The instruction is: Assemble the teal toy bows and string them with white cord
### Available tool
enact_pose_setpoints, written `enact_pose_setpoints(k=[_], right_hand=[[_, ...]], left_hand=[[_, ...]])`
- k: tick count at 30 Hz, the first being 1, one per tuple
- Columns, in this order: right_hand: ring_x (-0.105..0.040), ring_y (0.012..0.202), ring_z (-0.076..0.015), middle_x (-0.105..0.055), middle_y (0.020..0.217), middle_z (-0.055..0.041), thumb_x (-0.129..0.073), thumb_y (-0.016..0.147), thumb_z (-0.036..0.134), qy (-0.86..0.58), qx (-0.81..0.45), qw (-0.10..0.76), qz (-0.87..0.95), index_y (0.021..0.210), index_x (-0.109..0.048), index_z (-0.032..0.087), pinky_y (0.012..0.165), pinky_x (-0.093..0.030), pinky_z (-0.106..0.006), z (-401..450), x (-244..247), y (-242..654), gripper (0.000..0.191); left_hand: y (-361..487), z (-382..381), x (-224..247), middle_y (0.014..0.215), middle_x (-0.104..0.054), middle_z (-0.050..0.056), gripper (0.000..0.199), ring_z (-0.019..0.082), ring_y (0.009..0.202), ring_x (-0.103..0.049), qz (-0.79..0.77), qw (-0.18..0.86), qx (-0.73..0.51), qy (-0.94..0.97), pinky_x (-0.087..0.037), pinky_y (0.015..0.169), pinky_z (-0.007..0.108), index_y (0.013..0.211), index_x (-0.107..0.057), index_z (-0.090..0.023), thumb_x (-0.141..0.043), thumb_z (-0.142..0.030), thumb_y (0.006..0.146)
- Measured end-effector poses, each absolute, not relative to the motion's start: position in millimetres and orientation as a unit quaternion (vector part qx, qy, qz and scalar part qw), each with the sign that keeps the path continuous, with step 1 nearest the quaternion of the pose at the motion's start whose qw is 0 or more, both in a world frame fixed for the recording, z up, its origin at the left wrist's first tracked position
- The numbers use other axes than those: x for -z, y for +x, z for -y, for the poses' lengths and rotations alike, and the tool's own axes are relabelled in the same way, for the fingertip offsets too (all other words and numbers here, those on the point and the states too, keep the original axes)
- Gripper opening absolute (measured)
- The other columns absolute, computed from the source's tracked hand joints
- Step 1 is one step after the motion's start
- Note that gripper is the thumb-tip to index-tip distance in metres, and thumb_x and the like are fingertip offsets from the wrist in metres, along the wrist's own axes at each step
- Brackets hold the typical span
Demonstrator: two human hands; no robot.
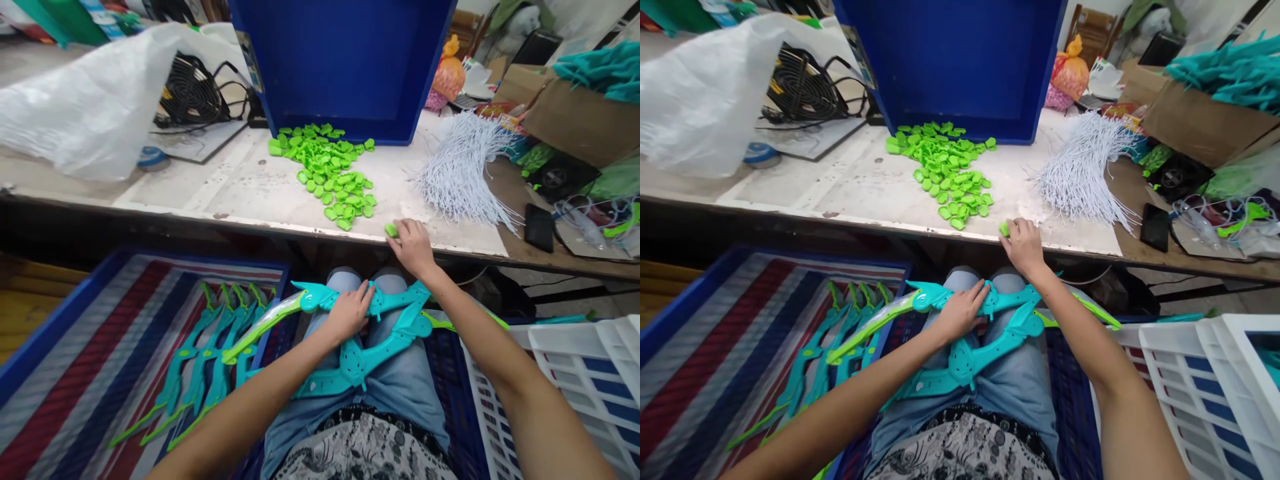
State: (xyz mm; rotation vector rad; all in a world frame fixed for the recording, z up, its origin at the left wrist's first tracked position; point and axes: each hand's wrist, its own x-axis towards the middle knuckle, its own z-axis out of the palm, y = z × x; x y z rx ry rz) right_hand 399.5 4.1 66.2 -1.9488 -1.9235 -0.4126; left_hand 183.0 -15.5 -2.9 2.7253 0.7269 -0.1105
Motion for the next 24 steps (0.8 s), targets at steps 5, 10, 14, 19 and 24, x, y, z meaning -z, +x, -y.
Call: enact_pose_setpoints(k=[5, 10, 14, 19, 24], right_hand=[[-0.053, 0.081, -0.0222, -0.063, 0.085, -0.0099, -0.045, 0.094, 0.035, -0.546, 0.041, 0.163, 0.821, 0.103, -0.063, 0.016, 0.074, -0.039, -0.035, 73.0, -51.0, 367.4, 0.028], [-0.057, 0.079, -0.0248, -0.067, 0.084, -0.0102, -0.058, 0.087, 0.033, -0.627, -0.038, 0.059, 0.776, 0.118, -0.059, 0.016, 0.071, -0.044, -0.037, 181.6, -21.0, 342.0, 0.035], [-0.059, 0.072, -0.0212, -0.066, 0.073, -0.0057, -0.051, 0.091, 0.027, -0.654, -0.082, 0.067, 0.749, 0.087, -0.068, 0.021, 0.068, -0.047, -0.034, 196.1, -28.7, 353.8, 0.018], [-0.054, 0.109, -0.0275, -0.064, 0.114, -0.0133, -0.048, 0.092, 0.027, -0.657, 0.034, 0.231, 0.717, 0.108, -0.066, 0.018, 0.094, -0.045, -0.045, 79.3, -66.2, 403.8, 0.026], [-0.052, 0.115, -0.0262, -0.063, 0.120, -0.0119, -0.053, 0.086, 0.018, -0.610, -0.036, 0.200, 0.766, 0.106, -0.068, 0.017, 0.101, -0.042, -0.046, -28.3, -75.5, 437.9, 0.025]], left_hand=[[189.4, -4.9, -5.5, 0.137, -0.050, 0.016, 0.057, 0.029, 0.117, -0.054, -0.236, 0.172, 0.053, 0.955, -0.044, 0.096, 0.039, 0.134, -0.044, -0.015, -0.060, -0.019, 0.079], [185.9, -2.5, -4.4, 0.133, -0.050, 0.016, 0.059, 0.030, 0.117, -0.052, -0.268, 0.184, 0.054, 0.944, -0.043, 0.096, 0.042, 0.136, -0.043, -0.020, -0.058, -0.013, 0.079], [185.5, -5.4, -8.0, 0.125, -0.054, 0.013, 0.045, 0.029, 0.114, -0.053, -0.272, 0.228, 0.023, 0.935, -0.044, 0.095, 0.040, 0.127, -0.051, -0.021, -0.059, -0.020, 0.082], [194.8, -29.4, -20.5, 0.098, -0.066, 0.009, 0.036, 0.026, 0.093, -0.062, -0.254, 0.306, 0.046, 0.916, -0.046, 0.078, 0.031, 0.110, -0.062, -0.019, -0.064, -0.037, 0.080], [202.3, -66.7, -17.9, 0.073, -0.065, 0.002, 0.036, 0.020, 0.073, -0.060, -0.238, 0.463, 0.096, 0.848, -0.041, 0.063, 0.026, 0.084, -0.067, -0.014, -0.069, -0.048, 0.071]])
